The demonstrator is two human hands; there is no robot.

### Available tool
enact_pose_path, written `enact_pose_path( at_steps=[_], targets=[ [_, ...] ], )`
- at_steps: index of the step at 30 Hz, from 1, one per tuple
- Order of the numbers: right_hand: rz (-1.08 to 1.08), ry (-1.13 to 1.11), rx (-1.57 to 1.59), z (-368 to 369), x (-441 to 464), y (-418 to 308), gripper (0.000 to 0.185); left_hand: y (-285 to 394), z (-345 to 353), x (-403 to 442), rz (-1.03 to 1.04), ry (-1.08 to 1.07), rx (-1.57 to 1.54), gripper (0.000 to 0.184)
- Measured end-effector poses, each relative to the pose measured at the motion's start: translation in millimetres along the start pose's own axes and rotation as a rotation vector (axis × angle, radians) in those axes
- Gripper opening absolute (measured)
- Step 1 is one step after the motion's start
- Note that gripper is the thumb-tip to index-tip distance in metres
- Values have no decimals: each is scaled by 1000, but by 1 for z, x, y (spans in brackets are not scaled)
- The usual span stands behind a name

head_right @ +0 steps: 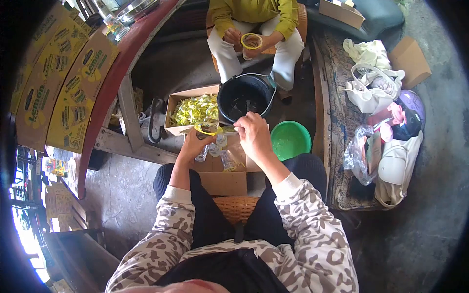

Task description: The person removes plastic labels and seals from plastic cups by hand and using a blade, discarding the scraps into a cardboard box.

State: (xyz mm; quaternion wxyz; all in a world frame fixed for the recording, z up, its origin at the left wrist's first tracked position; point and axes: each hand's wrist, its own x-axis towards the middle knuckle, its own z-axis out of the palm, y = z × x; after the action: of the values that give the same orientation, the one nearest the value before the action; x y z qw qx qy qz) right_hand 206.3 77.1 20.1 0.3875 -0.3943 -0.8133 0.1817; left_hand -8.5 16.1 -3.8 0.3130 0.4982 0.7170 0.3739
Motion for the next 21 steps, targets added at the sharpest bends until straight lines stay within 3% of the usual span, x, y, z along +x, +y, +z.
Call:
enact_pose_path(
  at_steps=[4, 6, 8, 11, 16, 21],
  targets=[
    [60, 114, 13, -23, 14, 6, 8, -19, 8, 41, 77, -55, 97, 66],
    [112, 151, 74, -32, 19, 13, 9, -20, 13, 69, 3, -105, 331, 72],
    [120, 184, 80, -37, 22, 22, 11, -35, 21, 104, 84, -140, 439, 78],
    [143, 208, 98, -40, 24, 37, 11, -25, 34, 146, 139, -286, 752, 72],
    [183, 244, 87, -44, 28, 51, 11, 0, 56, 188, 254, -257, 1117, 55],
    [302, 260, 48, -50, 29, 58, 11, 9, 81, 203, 397, -216, 1268, 33]
  ],
)
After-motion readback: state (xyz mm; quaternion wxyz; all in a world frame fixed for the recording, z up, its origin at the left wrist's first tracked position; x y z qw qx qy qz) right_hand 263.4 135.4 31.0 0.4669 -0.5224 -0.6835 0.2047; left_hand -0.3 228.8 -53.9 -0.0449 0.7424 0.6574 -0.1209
